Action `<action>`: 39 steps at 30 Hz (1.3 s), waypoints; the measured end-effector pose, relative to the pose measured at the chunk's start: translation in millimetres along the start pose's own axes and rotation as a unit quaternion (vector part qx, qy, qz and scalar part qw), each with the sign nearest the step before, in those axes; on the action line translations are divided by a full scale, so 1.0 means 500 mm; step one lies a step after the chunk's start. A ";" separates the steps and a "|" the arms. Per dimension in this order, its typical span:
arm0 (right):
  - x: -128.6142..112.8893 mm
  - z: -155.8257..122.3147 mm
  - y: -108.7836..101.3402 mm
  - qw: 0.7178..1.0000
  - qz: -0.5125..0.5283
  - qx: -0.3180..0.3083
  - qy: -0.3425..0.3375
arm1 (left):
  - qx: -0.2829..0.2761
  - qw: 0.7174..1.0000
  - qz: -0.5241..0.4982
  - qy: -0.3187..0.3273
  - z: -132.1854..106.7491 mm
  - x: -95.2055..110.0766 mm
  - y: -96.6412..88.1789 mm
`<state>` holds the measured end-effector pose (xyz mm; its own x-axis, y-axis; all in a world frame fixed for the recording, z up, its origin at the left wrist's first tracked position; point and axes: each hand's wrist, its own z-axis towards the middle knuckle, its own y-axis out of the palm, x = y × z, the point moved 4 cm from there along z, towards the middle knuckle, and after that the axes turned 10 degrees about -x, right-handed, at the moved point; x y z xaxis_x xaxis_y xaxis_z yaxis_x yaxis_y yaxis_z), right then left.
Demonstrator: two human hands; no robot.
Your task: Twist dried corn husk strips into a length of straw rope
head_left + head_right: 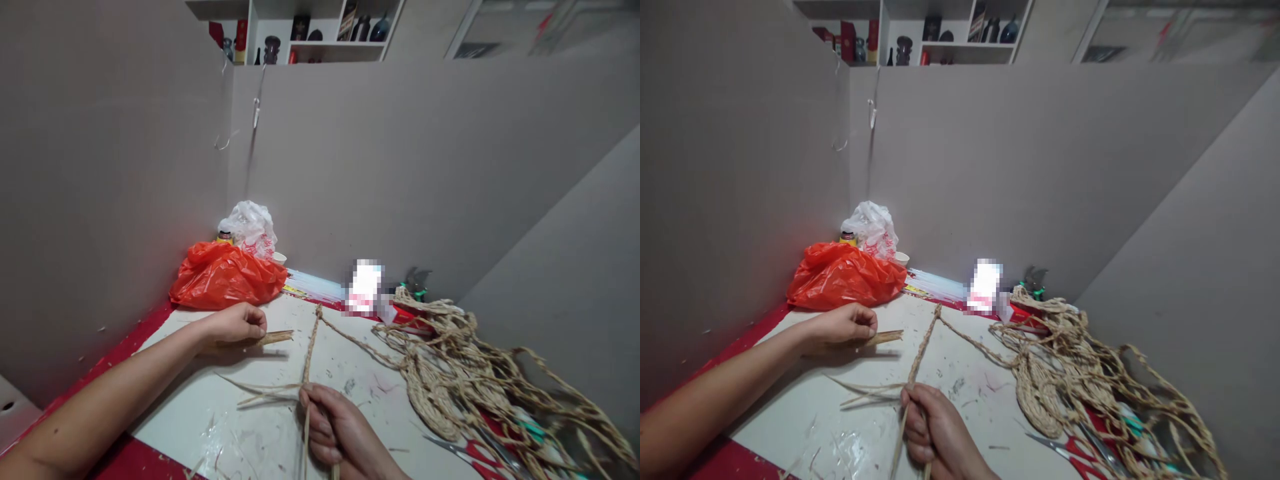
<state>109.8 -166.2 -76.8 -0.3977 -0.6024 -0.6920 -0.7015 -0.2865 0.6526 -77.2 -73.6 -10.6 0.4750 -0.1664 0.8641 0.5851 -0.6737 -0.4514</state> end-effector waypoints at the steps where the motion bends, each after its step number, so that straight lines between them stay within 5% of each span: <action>1: 0.000 0.001 -0.001 1.000 0.000 -0.001 0.000 | -0.003 0.999 -0.045 -0.003 0.000 0.001 0.005; 5: 0.000 -0.001 0.000 1.000 -0.002 0.002 -0.004 | 0.005 0.976 -0.218 -0.019 0.009 -0.003 0.030; 12: -0.007 -0.005 0.010 1.000 0.012 0.002 -0.022 | 0.024 0.950 -0.312 0.019 0.009 0.028 0.058; 19: -0.013 -0.007 0.015 0.998 0.005 0.018 -0.058 | 0.025 0.946 -0.320 -0.036 0.003 0.055 0.117; 26: -0.018 -0.013 0.027 0.996 -0.018 0.041 -0.071 | 0.039 0.984 -0.174 -0.009 0.001 0.050 0.138; 39: -0.034 -0.018 0.026 0.989 -0.083 0.053 -0.110 | -0.147 0.967 -0.195 -0.070 0.000 0.039 0.141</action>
<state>112.6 -166.4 -54.1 -0.3833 -0.3732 -0.8449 -0.8212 -0.2810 0.4967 -26.7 -124.3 -25.7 0.3523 0.2262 0.9081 0.5346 -0.8451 0.0032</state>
